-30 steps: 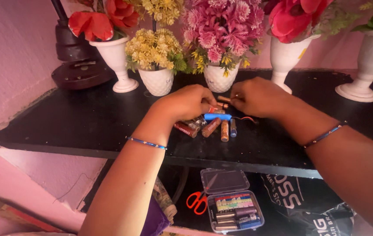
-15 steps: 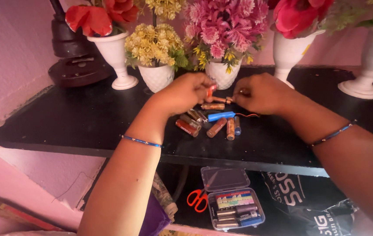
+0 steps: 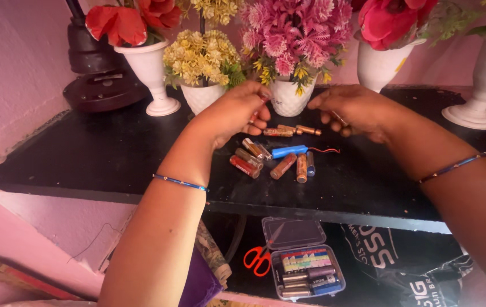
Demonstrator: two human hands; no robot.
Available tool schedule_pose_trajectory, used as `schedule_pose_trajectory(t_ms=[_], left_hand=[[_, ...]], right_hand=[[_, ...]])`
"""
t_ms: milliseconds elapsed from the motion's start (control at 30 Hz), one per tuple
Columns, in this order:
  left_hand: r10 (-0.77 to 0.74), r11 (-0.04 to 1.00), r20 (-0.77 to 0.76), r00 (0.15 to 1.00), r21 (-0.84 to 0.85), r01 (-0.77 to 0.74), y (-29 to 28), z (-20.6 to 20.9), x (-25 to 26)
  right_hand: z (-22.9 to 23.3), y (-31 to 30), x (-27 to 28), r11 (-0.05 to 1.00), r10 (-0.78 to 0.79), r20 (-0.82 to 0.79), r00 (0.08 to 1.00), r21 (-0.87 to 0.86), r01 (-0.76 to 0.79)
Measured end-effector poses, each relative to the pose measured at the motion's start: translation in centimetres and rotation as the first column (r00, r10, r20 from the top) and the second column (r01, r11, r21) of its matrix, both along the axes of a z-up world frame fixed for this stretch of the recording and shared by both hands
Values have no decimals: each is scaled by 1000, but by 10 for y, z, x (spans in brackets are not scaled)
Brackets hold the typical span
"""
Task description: The person sorts through several batteries on a shelf and places them into a small plastic storage case.
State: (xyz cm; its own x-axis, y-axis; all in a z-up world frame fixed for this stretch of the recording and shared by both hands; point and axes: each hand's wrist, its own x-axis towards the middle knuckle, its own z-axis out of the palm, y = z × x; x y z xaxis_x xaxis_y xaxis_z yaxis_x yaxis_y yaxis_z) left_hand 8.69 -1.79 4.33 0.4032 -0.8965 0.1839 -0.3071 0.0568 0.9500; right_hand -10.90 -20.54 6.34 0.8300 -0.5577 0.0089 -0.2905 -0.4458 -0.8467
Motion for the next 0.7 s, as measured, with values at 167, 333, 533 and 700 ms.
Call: schedule_pose_trajectory(t_ms=[167,333,533,700], left_hand=[[-53,997,-103,993,-54,48,1,2,-4],[-216,971,-107,971,-128,201,6,8,-25],[-235,958,-66,970,-183,220,4,8,-32],[-7,999,78,997,-51,11,10,16,-27]], right_hand=[[-2,3,1,966,174,157,972,164,-200],[0,16,-2,901,320,319,892,190,-391],[-6,21,2,845,413,397,820,170,-508],[-3,22,-1,833,388,336,858,270,-483]])
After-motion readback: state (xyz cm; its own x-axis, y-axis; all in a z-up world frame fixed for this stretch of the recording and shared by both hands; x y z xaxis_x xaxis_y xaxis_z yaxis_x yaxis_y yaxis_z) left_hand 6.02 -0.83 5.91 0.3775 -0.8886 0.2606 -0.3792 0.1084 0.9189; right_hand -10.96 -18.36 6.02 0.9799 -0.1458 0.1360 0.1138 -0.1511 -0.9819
